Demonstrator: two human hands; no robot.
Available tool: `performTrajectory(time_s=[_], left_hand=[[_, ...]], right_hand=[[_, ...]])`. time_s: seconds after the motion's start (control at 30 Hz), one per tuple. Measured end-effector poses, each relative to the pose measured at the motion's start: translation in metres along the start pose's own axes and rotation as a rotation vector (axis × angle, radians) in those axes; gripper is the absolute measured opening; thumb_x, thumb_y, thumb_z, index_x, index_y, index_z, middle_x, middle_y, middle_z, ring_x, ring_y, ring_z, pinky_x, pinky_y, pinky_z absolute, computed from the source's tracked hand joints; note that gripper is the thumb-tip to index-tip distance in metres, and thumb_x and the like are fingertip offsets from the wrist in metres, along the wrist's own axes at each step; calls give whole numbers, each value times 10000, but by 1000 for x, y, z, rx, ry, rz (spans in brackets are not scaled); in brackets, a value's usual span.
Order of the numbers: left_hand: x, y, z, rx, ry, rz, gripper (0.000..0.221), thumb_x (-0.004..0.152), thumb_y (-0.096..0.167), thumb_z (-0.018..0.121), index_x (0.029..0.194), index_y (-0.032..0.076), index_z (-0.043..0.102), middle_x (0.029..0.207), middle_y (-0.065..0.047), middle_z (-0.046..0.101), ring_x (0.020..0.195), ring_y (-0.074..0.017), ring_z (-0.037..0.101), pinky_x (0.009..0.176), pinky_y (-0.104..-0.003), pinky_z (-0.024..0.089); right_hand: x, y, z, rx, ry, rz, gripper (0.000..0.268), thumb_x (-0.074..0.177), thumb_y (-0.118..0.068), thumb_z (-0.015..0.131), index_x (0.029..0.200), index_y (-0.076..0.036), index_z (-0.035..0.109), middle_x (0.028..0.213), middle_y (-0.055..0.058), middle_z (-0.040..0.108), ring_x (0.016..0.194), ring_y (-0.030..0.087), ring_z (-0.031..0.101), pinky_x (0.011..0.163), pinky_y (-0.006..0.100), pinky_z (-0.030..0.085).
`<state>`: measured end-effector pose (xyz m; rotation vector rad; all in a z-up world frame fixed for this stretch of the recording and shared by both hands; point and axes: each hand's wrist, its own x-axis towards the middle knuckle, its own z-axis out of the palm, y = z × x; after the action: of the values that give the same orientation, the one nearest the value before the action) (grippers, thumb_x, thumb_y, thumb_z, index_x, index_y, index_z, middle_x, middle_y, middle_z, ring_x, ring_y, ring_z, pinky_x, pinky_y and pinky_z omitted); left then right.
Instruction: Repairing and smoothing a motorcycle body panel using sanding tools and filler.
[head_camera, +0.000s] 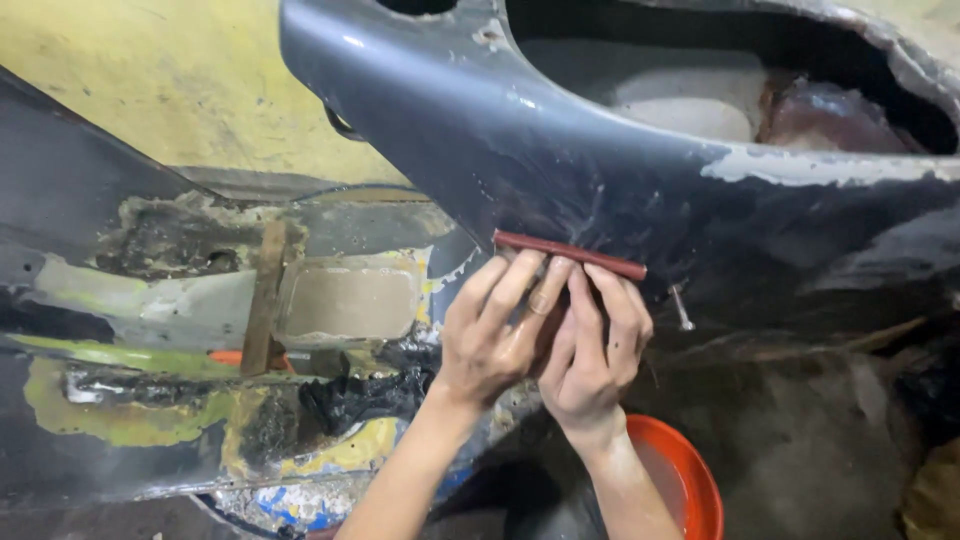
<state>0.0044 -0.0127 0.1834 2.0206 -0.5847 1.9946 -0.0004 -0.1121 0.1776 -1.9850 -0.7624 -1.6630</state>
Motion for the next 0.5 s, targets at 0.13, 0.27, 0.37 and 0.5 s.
performTrajectory(time_s=[0.13, 0.27, 0.37, 0.5], left_hand=[[-3, -1, 7, 55, 7, 63, 231, 844, 41, 506, 937, 40, 718, 940, -83, 673, 894, -204, 630, 741, -280, 557], [-29, -8, 20, -96, -114, -111, 265, 873, 120, 640, 1137, 98, 641, 1329, 29, 417, 990, -156, 479, 751, -297, 512], [-47, 1, 21, 83, -171, -101, 287, 906, 255, 552, 1170, 173, 630, 1349, 64, 411, 1100, -135, 421, 865, -337, 353], [-41, 0, 18, 236, -331, -44, 416, 939, 478, 469, 1308, 306, 556, 1395, 97, 451, 1346, -168, 334, 1151, -467, -99]], right_hand=[[-15, 1, 1, -153, -144, 11, 364, 886, -61, 395, 1145, 87, 603, 1215, 222, 547, 1120, 397, 527, 948, 432, 398], [-21, 4, -4, -192, -505, 115, 592, 851, -137, 459, 1383, 106, 368, 1486, 201, 205, 1397, 310, 122, 1069, 533, 97], [-26, 3, -9, -228, -563, 138, 576, 858, -159, 452, 1349, 132, 384, 1450, 260, 251, 1368, 350, 161, 1050, 566, 57], [-24, -3, -17, -71, -603, 302, 717, 797, -218, 415, 1395, 122, 214, 1479, 315, 175, 1408, 411, 70, 1065, 578, -101]])
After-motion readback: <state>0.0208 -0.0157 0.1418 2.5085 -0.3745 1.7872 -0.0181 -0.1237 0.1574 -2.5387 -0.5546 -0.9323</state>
